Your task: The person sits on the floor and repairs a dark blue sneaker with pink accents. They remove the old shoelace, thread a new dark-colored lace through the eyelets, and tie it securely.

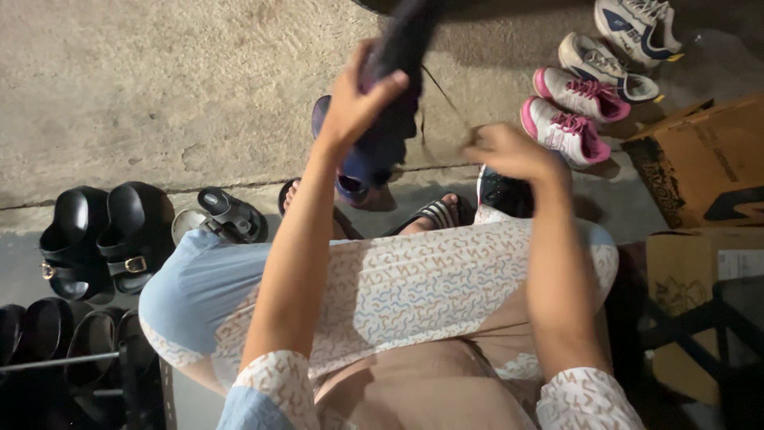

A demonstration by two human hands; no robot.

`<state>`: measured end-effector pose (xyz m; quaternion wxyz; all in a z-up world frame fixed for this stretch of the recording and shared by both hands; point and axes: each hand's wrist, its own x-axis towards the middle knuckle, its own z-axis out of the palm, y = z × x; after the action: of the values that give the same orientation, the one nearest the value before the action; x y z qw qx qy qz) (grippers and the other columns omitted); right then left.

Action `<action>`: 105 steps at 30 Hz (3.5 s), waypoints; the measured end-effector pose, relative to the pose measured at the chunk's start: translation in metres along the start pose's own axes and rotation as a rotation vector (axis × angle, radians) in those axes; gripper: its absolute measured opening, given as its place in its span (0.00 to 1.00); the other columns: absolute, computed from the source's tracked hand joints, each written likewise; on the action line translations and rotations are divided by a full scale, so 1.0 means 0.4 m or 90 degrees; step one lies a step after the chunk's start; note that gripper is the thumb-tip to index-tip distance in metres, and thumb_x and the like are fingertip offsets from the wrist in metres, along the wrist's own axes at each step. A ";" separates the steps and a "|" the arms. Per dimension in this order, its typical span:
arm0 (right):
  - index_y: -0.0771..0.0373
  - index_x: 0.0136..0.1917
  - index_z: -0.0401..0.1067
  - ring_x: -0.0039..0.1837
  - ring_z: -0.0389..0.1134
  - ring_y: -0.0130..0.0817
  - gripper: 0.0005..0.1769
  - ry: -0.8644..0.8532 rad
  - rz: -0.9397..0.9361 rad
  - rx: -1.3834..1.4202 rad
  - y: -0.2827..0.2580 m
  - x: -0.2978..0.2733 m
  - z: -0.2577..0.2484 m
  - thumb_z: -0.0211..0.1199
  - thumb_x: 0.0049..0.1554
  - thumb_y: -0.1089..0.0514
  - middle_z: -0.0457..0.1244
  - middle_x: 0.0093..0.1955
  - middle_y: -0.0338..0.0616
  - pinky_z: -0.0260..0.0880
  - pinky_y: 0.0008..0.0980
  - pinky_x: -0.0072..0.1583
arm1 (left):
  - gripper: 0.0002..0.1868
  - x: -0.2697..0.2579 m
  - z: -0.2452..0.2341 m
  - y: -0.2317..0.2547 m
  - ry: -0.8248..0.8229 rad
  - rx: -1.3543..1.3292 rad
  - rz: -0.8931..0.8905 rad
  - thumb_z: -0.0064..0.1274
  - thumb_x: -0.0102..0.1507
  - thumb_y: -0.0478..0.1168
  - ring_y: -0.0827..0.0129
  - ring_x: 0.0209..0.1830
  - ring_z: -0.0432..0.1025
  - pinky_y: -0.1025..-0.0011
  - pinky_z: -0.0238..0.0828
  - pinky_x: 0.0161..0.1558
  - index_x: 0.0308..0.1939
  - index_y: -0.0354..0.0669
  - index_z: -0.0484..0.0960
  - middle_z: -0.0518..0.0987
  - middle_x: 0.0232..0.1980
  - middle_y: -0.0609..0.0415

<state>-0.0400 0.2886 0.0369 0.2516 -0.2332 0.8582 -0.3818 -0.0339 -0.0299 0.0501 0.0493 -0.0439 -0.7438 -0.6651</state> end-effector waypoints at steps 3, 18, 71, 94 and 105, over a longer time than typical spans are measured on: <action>0.69 0.43 0.74 0.37 0.60 0.27 0.19 0.090 0.121 -0.119 0.008 -0.144 -0.134 0.63 0.65 0.50 0.64 0.32 0.40 0.61 0.33 0.39 | 0.41 0.044 -0.014 -0.128 0.037 -0.165 -0.089 0.57 0.62 0.64 0.60 0.58 0.76 0.65 0.71 0.61 0.66 0.34 0.74 0.81 0.59 0.45; 0.61 0.45 0.73 0.28 0.51 0.19 0.12 0.390 -0.264 0.405 -0.301 -0.122 -0.254 0.63 0.70 0.55 0.61 0.34 0.37 0.49 0.23 0.33 | 0.44 -0.008 0.142 -0.466 0.011 -0.485 -0.571 0.48 0.57 0.75 0.60 0.35 0.77 0.65 0.75 0.41 0.54 0.37 0.83 0.83 0.41 0.47; 0.70 0.46 0.75 0.42 0.66 0.31 0.14 0.493 -0.010 0.168 0.046 0.049 -0.249 0.67 0.69 0.56 0.67 0.41 0.45 0.65 0.31 0.47 | 0.12 0.085 0.013 0.100 -0.037 0.180 0.088 0.43 0.73 0.41 0.64 0.26 0.69 0.65 0.65 0.31 0.42 0.42 0.81 0.73 0.28 0.50; 0.67 0.55 0.76 0.57 0.70 0.30 0.04 0.447 -0.362 0.275 -0.263 0.179 0.034 0.67 0.66 0.66 0.68 0.54 0.45 0.72 0.29 0.60 | 0.08 0.039 0.055 0.116 -0.005 0.311 0.285 0.55 0.66 0.39 0.46 0.38 0.74 0.55 0.69 0.42 0.41 0.37 0.82 0.81 0.38 0.43; 0.63 0.51 0.73 0.49 0.68 0.27 0.02 0.279 -0.215 0.641 -0.234 0.187 0.034 0.63 0.66 0.63 0.66 0.46 0.38 0.73 0.30 0.54 | 0.15 0.038 0.078 0.048 -0.005 -0.202 -0.009 0.47 0.73 0.38 0.77 0.43 0.76 0.75 0.78 0.45 0.59 0.38 0.84 0.82 0.50 0.54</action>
<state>-0.0694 0.1810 0.0823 0.0837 -0.1338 0.5537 -0.8176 -0.0470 0.0033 0.0674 0.0344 -0.0486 -0.6298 -0.7745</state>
